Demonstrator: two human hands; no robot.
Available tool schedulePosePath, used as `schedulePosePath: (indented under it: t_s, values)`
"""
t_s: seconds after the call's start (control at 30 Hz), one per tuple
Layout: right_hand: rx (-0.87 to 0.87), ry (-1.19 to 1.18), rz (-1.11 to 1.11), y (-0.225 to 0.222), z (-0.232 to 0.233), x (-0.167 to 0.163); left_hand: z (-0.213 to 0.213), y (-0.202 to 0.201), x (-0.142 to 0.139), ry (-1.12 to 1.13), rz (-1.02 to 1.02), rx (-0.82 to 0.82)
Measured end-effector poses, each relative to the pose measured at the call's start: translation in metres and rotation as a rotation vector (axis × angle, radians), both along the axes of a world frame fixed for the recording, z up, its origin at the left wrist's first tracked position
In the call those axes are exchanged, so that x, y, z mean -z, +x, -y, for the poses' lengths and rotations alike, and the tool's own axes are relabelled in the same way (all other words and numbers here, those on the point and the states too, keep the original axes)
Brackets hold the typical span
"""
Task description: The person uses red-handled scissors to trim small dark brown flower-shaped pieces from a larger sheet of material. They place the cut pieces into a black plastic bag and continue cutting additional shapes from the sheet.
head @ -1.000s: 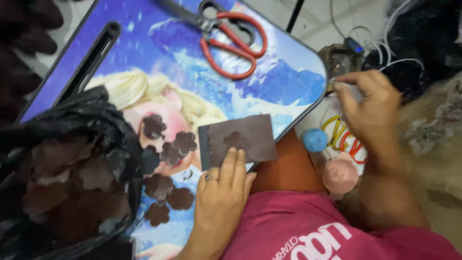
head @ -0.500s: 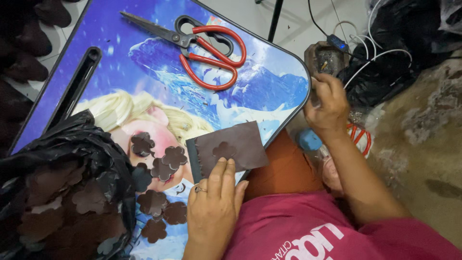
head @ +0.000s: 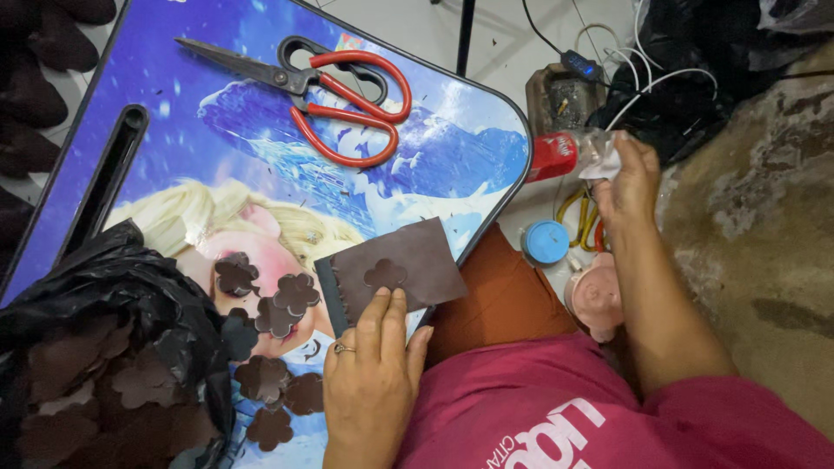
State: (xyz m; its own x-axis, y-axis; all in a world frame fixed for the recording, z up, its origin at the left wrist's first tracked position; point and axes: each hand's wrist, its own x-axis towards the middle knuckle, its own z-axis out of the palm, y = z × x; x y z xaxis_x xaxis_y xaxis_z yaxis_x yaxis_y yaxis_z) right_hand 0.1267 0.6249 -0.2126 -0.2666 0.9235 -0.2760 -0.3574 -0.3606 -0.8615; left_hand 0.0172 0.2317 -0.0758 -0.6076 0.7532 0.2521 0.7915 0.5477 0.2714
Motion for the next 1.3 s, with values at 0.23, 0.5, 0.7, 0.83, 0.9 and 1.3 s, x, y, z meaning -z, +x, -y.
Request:
schedulePosePath:
  t_s: [0.23, 0.5, 0.7, 0.83, 0.9, 1.3]
  values:
    - [0.051, 0.14, 0.085, 0.0, 0.0, -0.001, 0.002, 0.001, 0.001, -0.002, -0.016, 0.012]
    - [-0.236, 1.439, 0.707, -0.018, 0.04, -0.013, 0.005, 0.004, 0.006, -0.045, -0.097, -0.003]
    - [-0.49, 1.294, 0.913, -0.038, 0.065, -0.045, 0.014, -0.005, 0.005, -0.12, -0.136, 0.018]
    - [-0.577, 1.478, 0.998, -0.045, 0.065, -0.09, 0.019, -0.008, 0.004, -0.128, -0.155, 0.0]
    - [-0.573, 1.369, 1.045, -0.048, 0.075, -0.111, 0.02, -0.01, 0.003, -0.126, -0.152, 0.003]
    - [-1.142, 1.553, 0.45, -0.123, 0.223, -0.176, 0.03, -0.016, 0.001, -0.138, -0.254, -0.04]
